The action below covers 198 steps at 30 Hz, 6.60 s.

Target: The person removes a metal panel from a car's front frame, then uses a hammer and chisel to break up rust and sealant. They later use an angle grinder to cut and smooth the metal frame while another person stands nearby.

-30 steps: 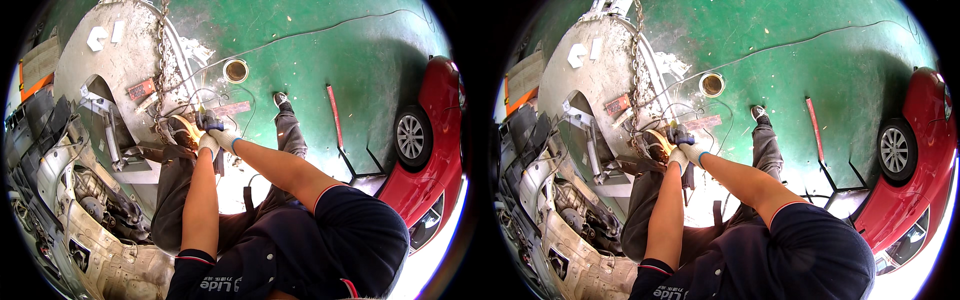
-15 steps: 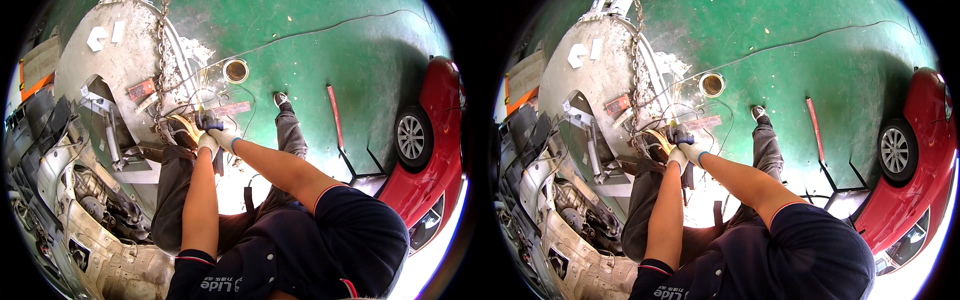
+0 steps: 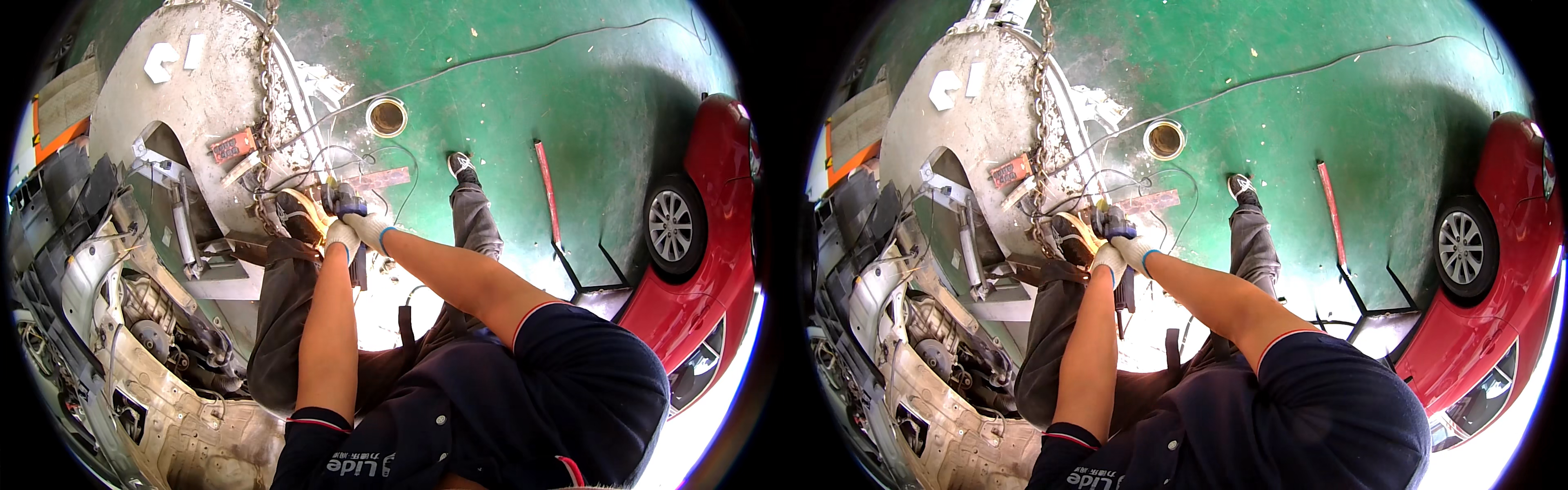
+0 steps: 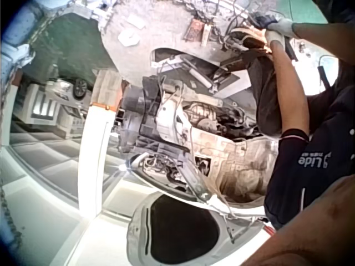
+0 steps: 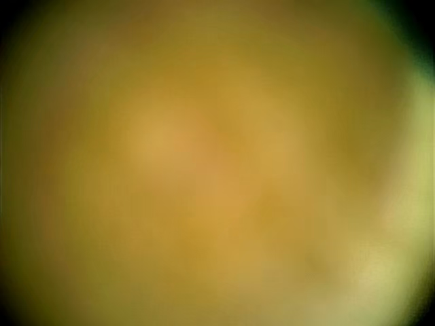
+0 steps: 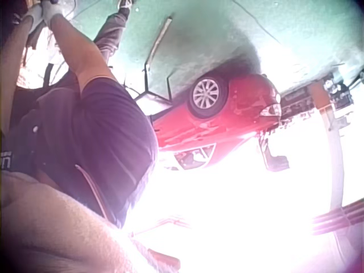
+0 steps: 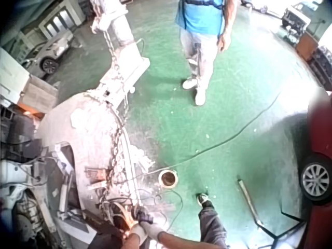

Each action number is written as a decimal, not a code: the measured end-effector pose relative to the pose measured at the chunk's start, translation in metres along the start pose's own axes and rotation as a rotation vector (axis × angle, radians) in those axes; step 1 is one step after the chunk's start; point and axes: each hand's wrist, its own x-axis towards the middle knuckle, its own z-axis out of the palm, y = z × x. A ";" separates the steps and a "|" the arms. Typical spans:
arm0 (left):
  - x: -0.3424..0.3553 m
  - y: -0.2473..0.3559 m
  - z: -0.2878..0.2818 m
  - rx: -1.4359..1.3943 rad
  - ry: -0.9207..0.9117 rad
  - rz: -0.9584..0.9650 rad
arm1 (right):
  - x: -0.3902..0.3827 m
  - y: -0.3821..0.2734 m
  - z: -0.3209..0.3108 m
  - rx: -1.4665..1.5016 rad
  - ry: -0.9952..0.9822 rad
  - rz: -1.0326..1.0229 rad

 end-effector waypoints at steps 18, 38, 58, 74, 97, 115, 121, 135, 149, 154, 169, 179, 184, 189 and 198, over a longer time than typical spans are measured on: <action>0.019 -0.014 0.031 -0.062 0.096 0.029 | 0.001 0.001 -0.002 -0.007 0.000 -0.035; -0.008 0.002 -0.014 -0.777 0.036 -0.293 | 0.002 0.008 -0.002 0.003 -0.039 -0.023; -0.002 0.001 -0.002 -0.505 0.042 -0.074 | -0.001 0.006 -0.004 -0.077 -0.024 -0.021; -0.004 0.005 0.011 -1.106 0.102 -0.270 | -0.005 0.006 -0.004 0.021 -0.040 0.021; -0.036 0.015 -0.048 -1.078 0.034 -0.463 | 0.009 0.018 -0.007 0.056 -0.047 0.026; -0.033 0.090 -0.067 -1.412 0.016 -0.297 | -0.032 0.066 -0.085 0.041 0.007 -0.047; -0.031 0.085 -0.137 -2.193 0.189 0.325 | -0.155 0.036 -0.134 -0.539 0.058 -0.770; -0.120 0.059 -0.298 -2.248 0.211 0.175 | -0.274 -0.006 -0.132 -0.883 0.214 -1.420; -0.205 0.117 -0.280 -1.950 1.227 0.162 | -0.258 -0.028 -0.115 -0.568 0.100 -1.030; -0.258 0.110 -0.285 -1.640 0.930 -0.027 | -0.273 -0.056 -0.116 -0.510 -0.093 -0.830; -0.297 0.108 -0.259 -1.795 1.428 -0.251 | -0.175 -0.099 -0.208 -0.624 0.118 -0.189; -0.291 0.104 -0.245 -1.597 1.206 -0.334 | -0.145 -0.098 -0.284 -0.453 0.245 -0.107; -0.285 0.098 -0.221 -1.426 1.271 -0.345 | -0.156 -0.045 -0.346 -0.135 0.329 -0.064; -0.327 0.065 -0.196 -1.704 1.772 -0.069 | -0.135 -0.017 -0.372 0.034 0.429 0.086; -0.387 0.001 -0.209 -1.420 1.308 -0.422 | -0.139 0.000 -0.331 0.022 0.456 0.053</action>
